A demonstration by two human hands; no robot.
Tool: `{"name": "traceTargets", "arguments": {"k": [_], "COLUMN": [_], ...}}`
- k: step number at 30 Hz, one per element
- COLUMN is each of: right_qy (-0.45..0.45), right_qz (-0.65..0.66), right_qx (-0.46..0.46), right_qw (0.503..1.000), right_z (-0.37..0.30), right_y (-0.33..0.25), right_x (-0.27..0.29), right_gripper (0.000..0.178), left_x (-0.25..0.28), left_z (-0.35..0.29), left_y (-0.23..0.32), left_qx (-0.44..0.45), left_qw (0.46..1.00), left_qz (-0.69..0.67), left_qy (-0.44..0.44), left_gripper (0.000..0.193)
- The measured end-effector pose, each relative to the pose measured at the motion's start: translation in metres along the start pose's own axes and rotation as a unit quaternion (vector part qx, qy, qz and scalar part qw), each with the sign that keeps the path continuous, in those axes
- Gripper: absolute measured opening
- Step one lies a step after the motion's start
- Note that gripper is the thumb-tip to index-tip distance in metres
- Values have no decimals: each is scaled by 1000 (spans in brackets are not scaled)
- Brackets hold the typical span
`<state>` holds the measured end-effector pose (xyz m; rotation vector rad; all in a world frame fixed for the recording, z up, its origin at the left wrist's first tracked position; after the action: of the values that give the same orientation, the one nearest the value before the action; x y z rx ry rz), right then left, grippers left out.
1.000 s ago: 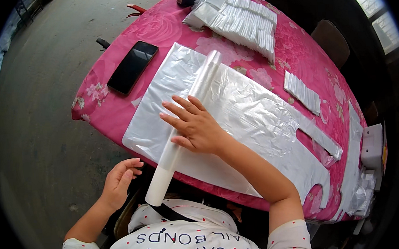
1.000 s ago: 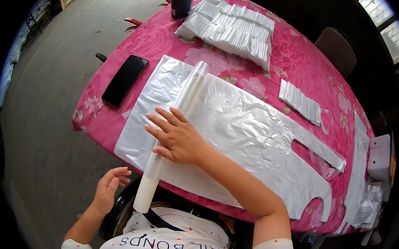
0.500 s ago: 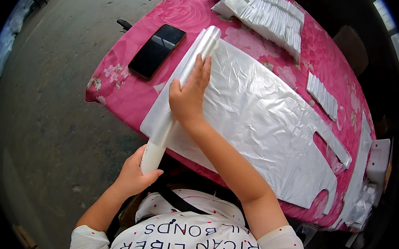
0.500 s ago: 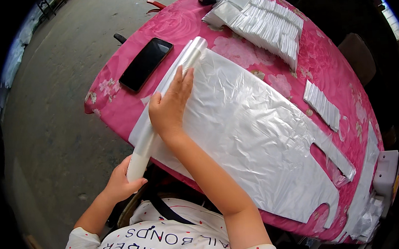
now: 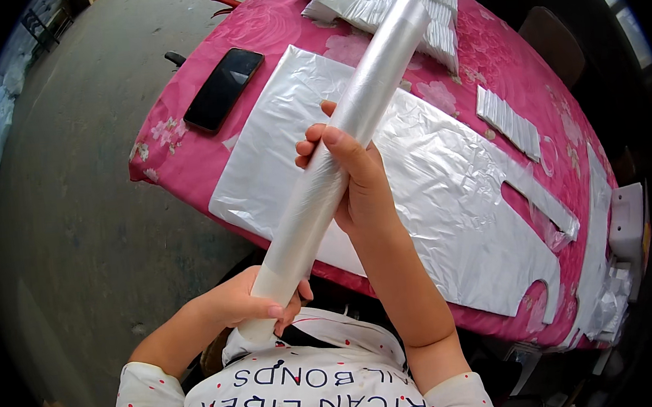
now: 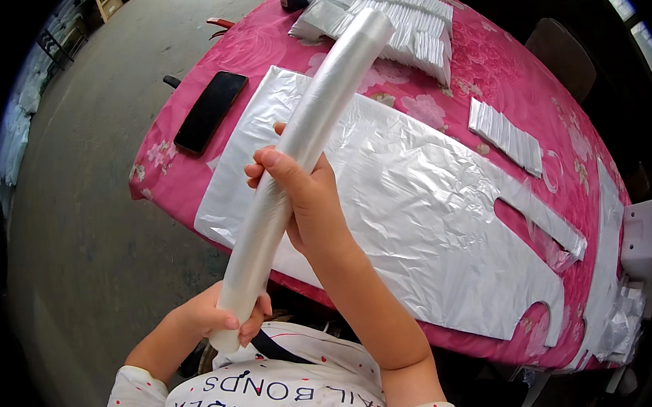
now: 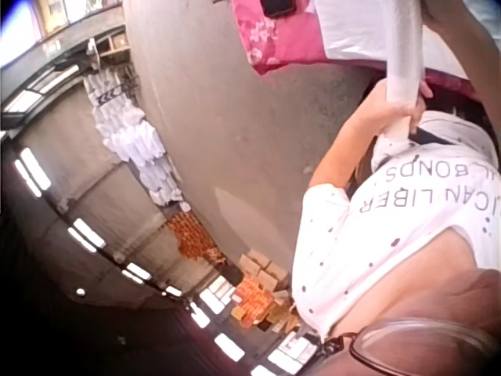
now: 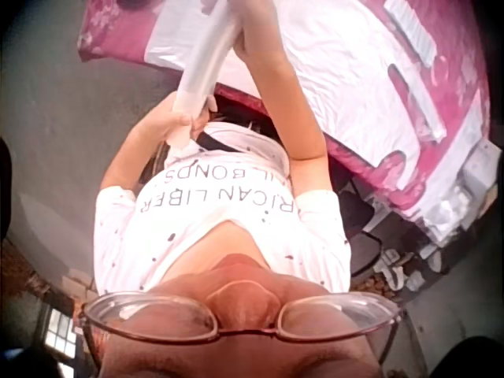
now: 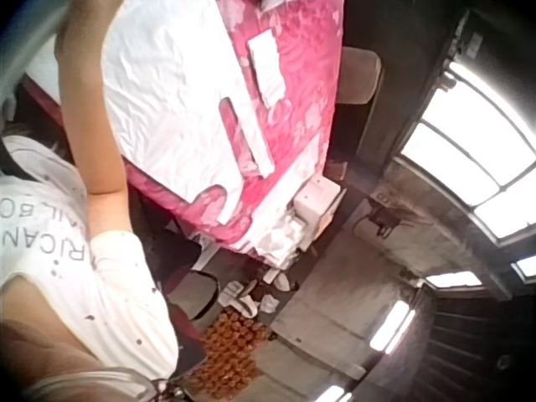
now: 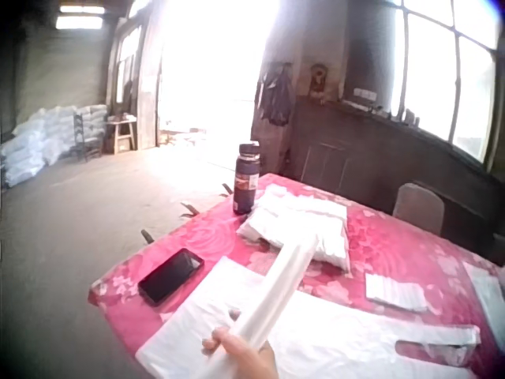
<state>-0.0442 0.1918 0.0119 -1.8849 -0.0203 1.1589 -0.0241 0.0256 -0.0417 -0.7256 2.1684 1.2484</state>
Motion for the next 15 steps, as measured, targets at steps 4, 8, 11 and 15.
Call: {"name": "traceTargets", "arguments": {"k": [4, 8, 11, 15], "right_qy": [-28, 72, 108, 137], "right_qz": [118, 47, -26, -37], "right_qx": [-22, -14, 6, 12], "right_qw": [992, 996, 994, 990], "right_z": [-18, -27, -38, -47], "right_y": [4, 1, 9, 18], "right_x": [10, 44, 64, 88], "right_gripper": [53, 57, 57, 59], "left_x": [-31, -25, 0, 16], "left_z": [0, 19, 41, 57], "left_y": [-33, -22, -8, -33], "left_qx": [72, 44, -35, 13], "left_qw": [948, 995, 986, 982], "left_qz": [-256, -21, 151, 132], "left_qy": [-173, -91, 53, 137], "left_gripper": [66, 91, 94, 73]}}
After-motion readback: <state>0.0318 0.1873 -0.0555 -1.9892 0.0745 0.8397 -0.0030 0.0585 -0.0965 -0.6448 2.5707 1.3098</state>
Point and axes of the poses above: each hand's wrist, its own z-axis towards the middle knuckle, its own x-axis out of the back of the hand, y = z × x, the point moved 8 cm from there along z, towards the middle knuckle, and after that the axes turned 6 degrees about y, right-handed, at the moved point
